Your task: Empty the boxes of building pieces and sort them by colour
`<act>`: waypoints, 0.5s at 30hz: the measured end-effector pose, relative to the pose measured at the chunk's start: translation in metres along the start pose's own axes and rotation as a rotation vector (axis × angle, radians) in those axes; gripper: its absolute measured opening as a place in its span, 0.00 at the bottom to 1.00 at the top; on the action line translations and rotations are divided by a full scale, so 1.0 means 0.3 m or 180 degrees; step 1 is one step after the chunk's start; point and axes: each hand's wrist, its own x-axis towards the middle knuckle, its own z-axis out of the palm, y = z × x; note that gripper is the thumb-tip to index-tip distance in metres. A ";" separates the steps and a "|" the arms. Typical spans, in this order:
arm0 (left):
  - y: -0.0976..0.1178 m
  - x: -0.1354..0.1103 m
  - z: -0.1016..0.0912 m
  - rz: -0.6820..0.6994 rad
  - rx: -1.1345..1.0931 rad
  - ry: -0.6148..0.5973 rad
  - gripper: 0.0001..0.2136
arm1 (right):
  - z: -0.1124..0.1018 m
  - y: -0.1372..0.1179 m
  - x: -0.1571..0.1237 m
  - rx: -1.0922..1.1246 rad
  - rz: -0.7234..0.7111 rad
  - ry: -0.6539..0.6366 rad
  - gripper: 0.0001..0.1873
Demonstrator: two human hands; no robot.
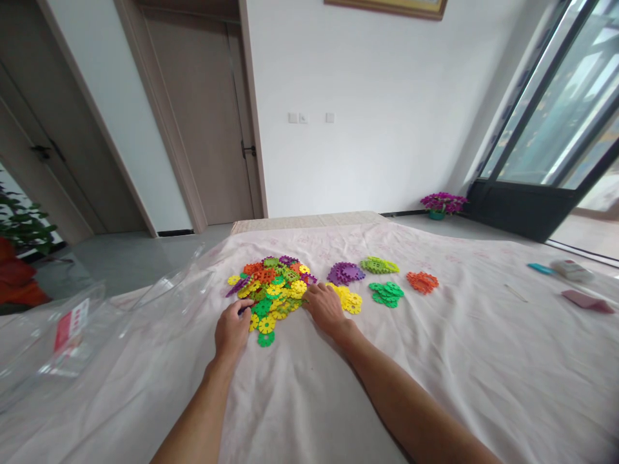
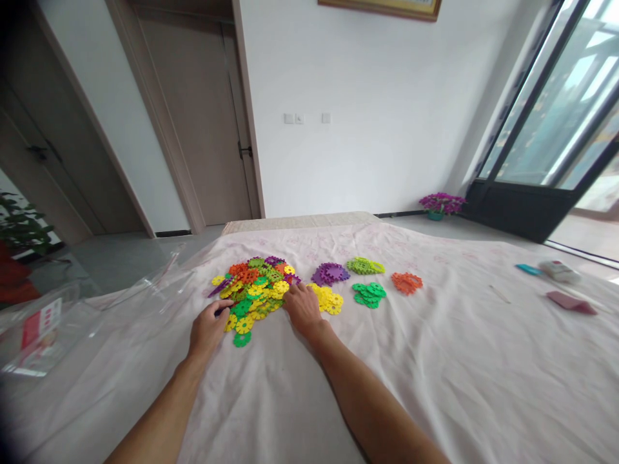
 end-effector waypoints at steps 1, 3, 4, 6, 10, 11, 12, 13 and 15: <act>0.000 0.000 0.000 0.0019 -0.0002 0.0006 0.13 | 0.006 0.001 0.000 -0.0007 -0.0003 0.0007 0.08; 0.000 0.000 0.001 0.0039 -0.0005 0.0014 0.13 | 0.017 0.002 0.002 0.0010 -0.0047 0.0004 0.08; 0.000 0.000 0.001 0.0033 -0.0003 0.0014 0.13 | 0.021 0.002 0.002 0.0030 -0.0091 0.0005 0.08; 0.002 0.000 0.001 0.0003 0.0009 0.0017 0.13 | 0.025 0.001 0.003 0.0074 -0.0167 0.0035 0.09; 0.002 0.000 0.001 -0.0026 0.0031 -0.0003 0.13 | 0.011 0.001 0.000 0.0219 -0.0134 0.0232 0.10; 0.000 0.000 0.001 -0.0027 0.0034 -0.0008 0.13 | 0.004 0.001 -0.001 0.0303 -0.0100 0.0310 0.10; -0.002 0.001 0.002 -0.0021 0.0038 -0.0008 0.13 | -0.004 0.002 -0.001 0.0420 -0.0059 0.0392 0.11; -0.005 0.002 0.003 -0.0013 0.0043 -0.0002 0.13 | -0.013 0.002 -0.001 0.0570 0.0004 0.0482 0.12; -0.010 0.004 0.006 0.0001 0.0063 0.0003 0.13 | -0.028 0.007 0.001 0.0957 0.0219 0.0640 0.12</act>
